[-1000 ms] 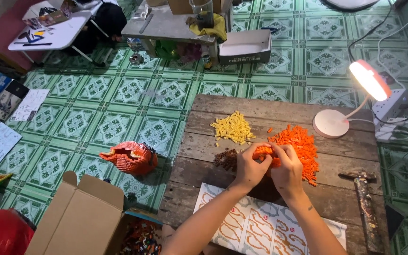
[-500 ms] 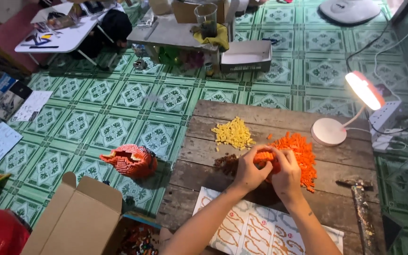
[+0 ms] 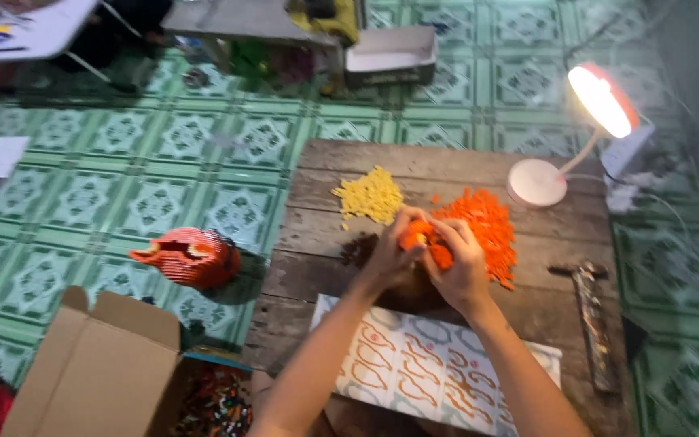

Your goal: The person assembles a small toy from orange, yellow, and brown plastic bricks by hand. They pick individual bricks from piles on the table and attach them to a growing structure, occasionally referring to a printed instruction sheet.

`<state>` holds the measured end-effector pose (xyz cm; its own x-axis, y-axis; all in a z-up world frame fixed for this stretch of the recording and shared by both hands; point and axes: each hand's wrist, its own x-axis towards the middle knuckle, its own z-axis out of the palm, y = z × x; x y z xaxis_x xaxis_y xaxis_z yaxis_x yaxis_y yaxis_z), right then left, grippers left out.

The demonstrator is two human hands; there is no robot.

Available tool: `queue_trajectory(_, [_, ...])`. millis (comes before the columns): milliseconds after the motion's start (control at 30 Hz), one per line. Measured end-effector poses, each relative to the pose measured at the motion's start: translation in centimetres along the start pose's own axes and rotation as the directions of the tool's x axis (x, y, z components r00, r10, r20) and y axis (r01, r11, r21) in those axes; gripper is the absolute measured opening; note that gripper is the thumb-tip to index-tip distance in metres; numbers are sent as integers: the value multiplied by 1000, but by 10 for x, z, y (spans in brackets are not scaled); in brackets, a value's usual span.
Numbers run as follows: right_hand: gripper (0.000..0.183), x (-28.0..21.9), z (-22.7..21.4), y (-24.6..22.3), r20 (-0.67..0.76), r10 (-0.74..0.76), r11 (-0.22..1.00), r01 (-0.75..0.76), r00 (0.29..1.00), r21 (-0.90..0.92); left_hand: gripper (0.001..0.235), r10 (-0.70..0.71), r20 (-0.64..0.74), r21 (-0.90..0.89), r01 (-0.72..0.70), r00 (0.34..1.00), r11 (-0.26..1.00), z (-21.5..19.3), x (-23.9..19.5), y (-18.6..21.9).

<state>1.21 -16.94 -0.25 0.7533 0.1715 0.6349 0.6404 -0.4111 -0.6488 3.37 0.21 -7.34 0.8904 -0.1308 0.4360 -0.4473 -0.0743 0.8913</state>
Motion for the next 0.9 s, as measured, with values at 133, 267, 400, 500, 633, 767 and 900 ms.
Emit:
queue_trajectory(133, [50,-1,-5,-6,10,-3,1000,4,1000,-16,94,-29,26,-64,31,999,997,-2,6,23])
queue_trajectory(267, [50,-1,-5,-14,18,6,999,-7,1000,43,105,-37,57,-87,42,998,995,1,7,28])
queue_trajectory(400, [49,2,-3,-20,6,10,998,-10,1000,66,108,-41,55,-86,45,998,995,2,6,25])
queue_trajectory(500, [51,-2,-3,-15,9,-15,999,14,1000,39,109,-21,55,-68,25,998,997,2,4,28])
queue_trajectory(633, [49,-4,-3,-14,5,-14,998,14,1000,53,111,-29,49,-80,33,998,996,1,5,36])
queue_trajectory(767, [48,-4,-2,-11,-10,-28,998,28,1000,48,106,3,61,-95,3,998,995,2,7,45])
queue_trajectory(900, [54,0,-7,-15,-4,-6,993,7,1000,120,108,6,89,-121,5,996,993,-2,4,33])
